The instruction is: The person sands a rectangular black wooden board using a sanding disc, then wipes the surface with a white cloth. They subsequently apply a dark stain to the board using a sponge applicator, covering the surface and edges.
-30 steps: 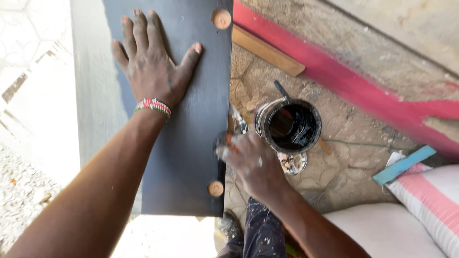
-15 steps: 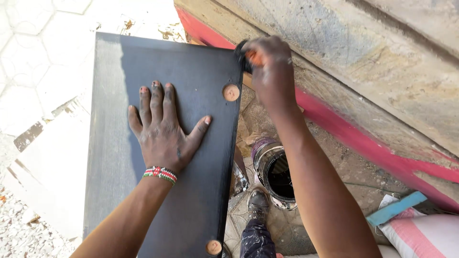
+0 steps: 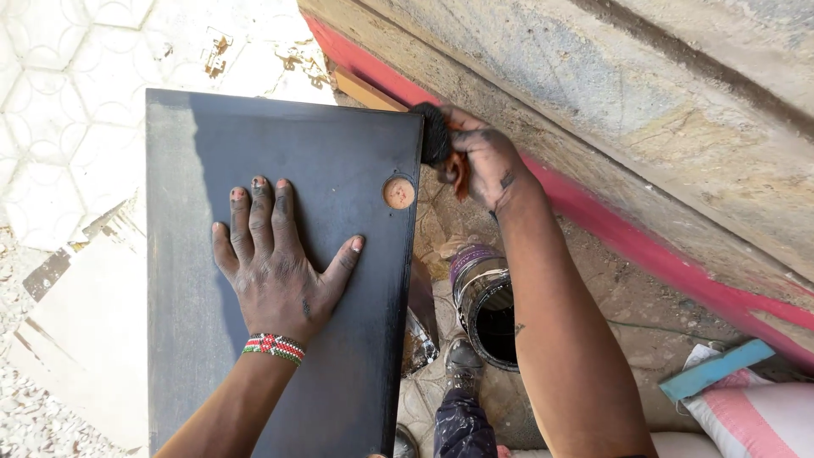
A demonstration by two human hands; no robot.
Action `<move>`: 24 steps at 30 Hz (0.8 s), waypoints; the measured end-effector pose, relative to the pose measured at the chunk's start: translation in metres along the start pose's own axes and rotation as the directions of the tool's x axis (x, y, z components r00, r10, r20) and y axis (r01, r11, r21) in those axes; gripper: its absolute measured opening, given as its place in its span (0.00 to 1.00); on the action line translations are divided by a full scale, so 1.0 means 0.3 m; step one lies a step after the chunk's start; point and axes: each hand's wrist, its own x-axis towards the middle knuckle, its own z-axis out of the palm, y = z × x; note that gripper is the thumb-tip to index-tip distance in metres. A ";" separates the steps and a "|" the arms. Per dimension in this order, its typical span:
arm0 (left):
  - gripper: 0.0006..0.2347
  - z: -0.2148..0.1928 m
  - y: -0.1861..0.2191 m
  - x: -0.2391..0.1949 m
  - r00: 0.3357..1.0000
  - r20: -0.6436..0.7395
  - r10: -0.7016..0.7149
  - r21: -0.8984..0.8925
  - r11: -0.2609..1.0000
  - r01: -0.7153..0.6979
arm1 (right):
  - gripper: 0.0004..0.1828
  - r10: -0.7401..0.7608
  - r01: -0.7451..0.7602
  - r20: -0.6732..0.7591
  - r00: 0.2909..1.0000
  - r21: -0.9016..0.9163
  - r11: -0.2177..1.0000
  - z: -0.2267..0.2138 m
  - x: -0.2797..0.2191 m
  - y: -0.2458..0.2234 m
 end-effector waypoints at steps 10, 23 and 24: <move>0.50 -0.009 0.004 0.003 0.999 0.027 -0.018 -0.038 0.999 0.019 | 0.34 0.271 -0.242 0.087 0.959 -0.252 0.937 -0.017 -0.128 0.082; 0.50 -0.019 0.003 0.012 0.996 0.077 -0.034 -0.075 0.996 0.040 | 0.31 0.551 -0.495 0.025 0.834 -0.410 0.767 0.053 -0.305 0.253; 0.50 -0.018 0.005 0.015 0.997 0.076 -0.028 -0.081 0.996 0.034 | 0.31 0.547 -0.493 0.019 0.837 -0.407 0.769 0.046 -0.332 0.285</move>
